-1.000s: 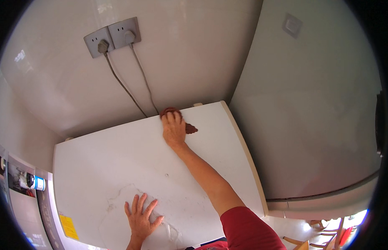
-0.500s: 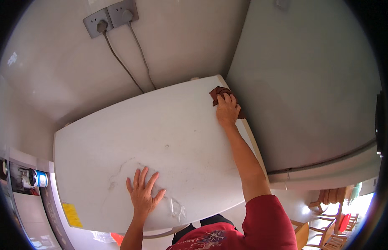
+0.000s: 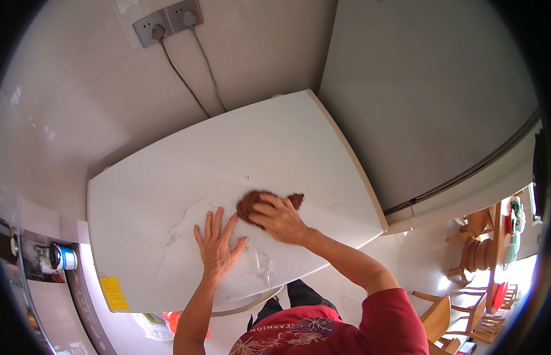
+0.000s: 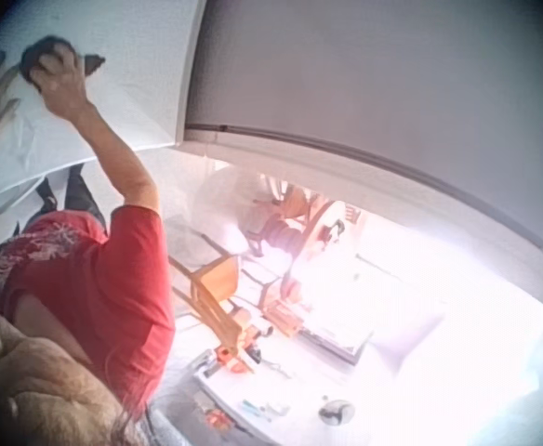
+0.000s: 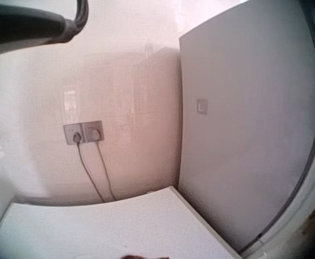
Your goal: The person wipes the exterior surfaces of a white refrigerator with a brown cloth. They clean the front door, top surface, and side panel in a kitchen setting.
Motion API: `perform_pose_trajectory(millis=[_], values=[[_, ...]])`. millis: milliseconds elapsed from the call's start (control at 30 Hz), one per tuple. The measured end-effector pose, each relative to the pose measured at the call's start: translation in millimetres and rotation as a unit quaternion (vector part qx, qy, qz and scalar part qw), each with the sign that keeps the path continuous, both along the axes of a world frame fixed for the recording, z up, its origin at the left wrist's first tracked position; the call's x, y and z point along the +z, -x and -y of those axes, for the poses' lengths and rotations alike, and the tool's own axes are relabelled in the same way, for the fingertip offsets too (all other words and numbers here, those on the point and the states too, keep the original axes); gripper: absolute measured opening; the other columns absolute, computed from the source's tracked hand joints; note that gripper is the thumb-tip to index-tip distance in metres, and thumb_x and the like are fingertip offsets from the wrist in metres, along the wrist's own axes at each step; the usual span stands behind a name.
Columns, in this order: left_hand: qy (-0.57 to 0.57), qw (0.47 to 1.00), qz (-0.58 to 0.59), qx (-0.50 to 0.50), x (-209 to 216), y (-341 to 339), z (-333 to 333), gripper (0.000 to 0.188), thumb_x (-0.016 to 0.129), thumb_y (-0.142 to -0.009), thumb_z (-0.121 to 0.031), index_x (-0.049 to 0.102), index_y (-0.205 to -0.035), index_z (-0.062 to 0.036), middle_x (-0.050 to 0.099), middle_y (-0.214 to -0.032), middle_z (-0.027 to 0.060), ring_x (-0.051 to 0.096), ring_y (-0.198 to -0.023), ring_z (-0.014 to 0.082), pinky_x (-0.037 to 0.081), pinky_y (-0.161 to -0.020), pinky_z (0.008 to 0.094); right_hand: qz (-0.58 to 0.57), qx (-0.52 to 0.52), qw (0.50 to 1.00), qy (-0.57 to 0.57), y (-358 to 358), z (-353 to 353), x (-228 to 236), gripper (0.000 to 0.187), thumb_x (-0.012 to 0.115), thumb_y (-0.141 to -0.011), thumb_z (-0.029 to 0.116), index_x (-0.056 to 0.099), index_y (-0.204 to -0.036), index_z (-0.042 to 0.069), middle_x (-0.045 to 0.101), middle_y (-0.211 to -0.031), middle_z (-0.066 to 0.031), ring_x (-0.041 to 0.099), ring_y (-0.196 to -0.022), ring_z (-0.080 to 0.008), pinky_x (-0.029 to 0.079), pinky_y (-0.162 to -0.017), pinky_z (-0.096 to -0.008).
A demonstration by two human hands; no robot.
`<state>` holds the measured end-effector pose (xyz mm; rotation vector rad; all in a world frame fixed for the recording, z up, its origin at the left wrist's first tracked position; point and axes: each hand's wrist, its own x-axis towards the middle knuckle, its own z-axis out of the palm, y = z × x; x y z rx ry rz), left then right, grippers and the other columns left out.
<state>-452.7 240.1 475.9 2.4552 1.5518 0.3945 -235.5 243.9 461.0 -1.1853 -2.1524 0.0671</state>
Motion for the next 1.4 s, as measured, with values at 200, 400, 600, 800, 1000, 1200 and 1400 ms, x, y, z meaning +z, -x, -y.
perform_pose_trajectory(millis=[200,400,600,800,1000,1200,1400], values=[[-0.014,1.0,0.006,0.001,0.2,-4.9,0.0,0.058,0.07,-0.077,-0.038,0.053,-0.13,-0.0229,0.033,-0.147,0.0063,0.025,-0.137,0.0312,0.013,-0.107,0.0621,0.002,0.051,0.988,0.144,-48.6,111.8,16.6,0.027,0.072,-0.066,0.015,0.069,-0.092,0.019,0.055,-0.108,-0.0005,0.05,-0.11,-0.0243,0.038,-0.083,-0.0426],[0.003,1.0,0.01,0.016,2.3,-5.4,-0.4,0.056,0.071,-0.075,-0.036,0.055,-0.126,-0.0217,0.035,-0.146,0.007,0.026,-0.137,0.0318,0.012,-0.108,0.0613,0.12,-0.105,0.987,0.026,-83.4,75.0,3.6,0.033,0.066,-0.07,0.017,0.062,-0.102,0.016,0.053,-0.107,-0.0073,0.053,-0.1,-0.0251,0.041,-0.077,-0.044],[-0.006,1.0,0.009,0.017,2.8,-8.4,-2.5,0.056,0.072,-0.073,-0.037,0.057,-0.125,-0.0214,0.039,-0.144,0.0076,0.029,-0.136,0.0321,0.013,-0.107,0.0609,0.105,-0.237,0.966,-0.016,-148.0,-61.2,-9.9,0.031,0.061,-0.081,0.018,0.061,-0.111,0.01,0.049,-0.121,-0.0111,0.045,-0.113,-0.0274,0.033,-0.089,-0.0451],[-0.009,1.0,0.0,0.025,1.3,-7.7,-3.6,0.056,0.073,-0.071,-0.037,0.058,-0.123,-0.0206,0.041,-0.142,0.0078,0.032,-0.134,0.032,0.014,-0.106,0.0609,0.091,-0.327,0.941,-0.006,-193.8,-165.6,-27.2,0.033,0.059,-0.084,0.024,0.062,-0.113,0.01,0.051,-0.124,-0.0125,0.046,-0.115,-0.0299,0.035,-0.093,-0.0477],[-0.011,1.0,0.008,0.025,-1.4,-6.8,-2.9,0.056,0.073,-0.07,-0.036,0.059,-0.122,-0.0208,0.041,-0.142,0.0076,0.032,-0.134,0.0321,0.014,-0.106,0.0607,0.05,-0.34,0.935,-0.089,-185.1,-190.3,-26.1,0.016,0.058,-0.079,0.014,0.065,-0.092,0.006,0.057,-0.102,-0.0122,0.052,-0.102,-0.03,0.041,-0.086,-0.0429],[-0.013,1.0,0.006,0.017,0.5,-7.1,-1.1,0.057,0.071,-0.072,-0.036,0.057,-0.125,-0.0213,0.039,-0.144,0.0086,0.03,-0.135,0.0325,0.013,-0.107,0.0606,-0.025,-0.158,0.976,-0.146,-97.8,-134.4,-15.8,0.007,0.058,-0.067,0.003,0.059,-0.074,0.003,0.054,-0.086,-0.011,0.052,-0.094,-0.0307,0.043,-0.085,-0.0424],[-0.009,1.0,-0.006,-0.002,-8.2,-2.7,0.3,0.053,0.062,-0.081,-0.031,0.051,-0.132,-0.0216,0.032,-0.149,0.0075,0.025,-0.138,0.0328,0.012,-0.107,0.0616,-0.001,-0.077,0.995,-0.07,1.6,-7.7,-6.8,0.019,0.058,-0.071,0.01,0.061,-0.088,0.001,0.057,-0.104,-0.0128,0.049,-0.115,-0.0319,0.039,-0.101,-0.0427]])
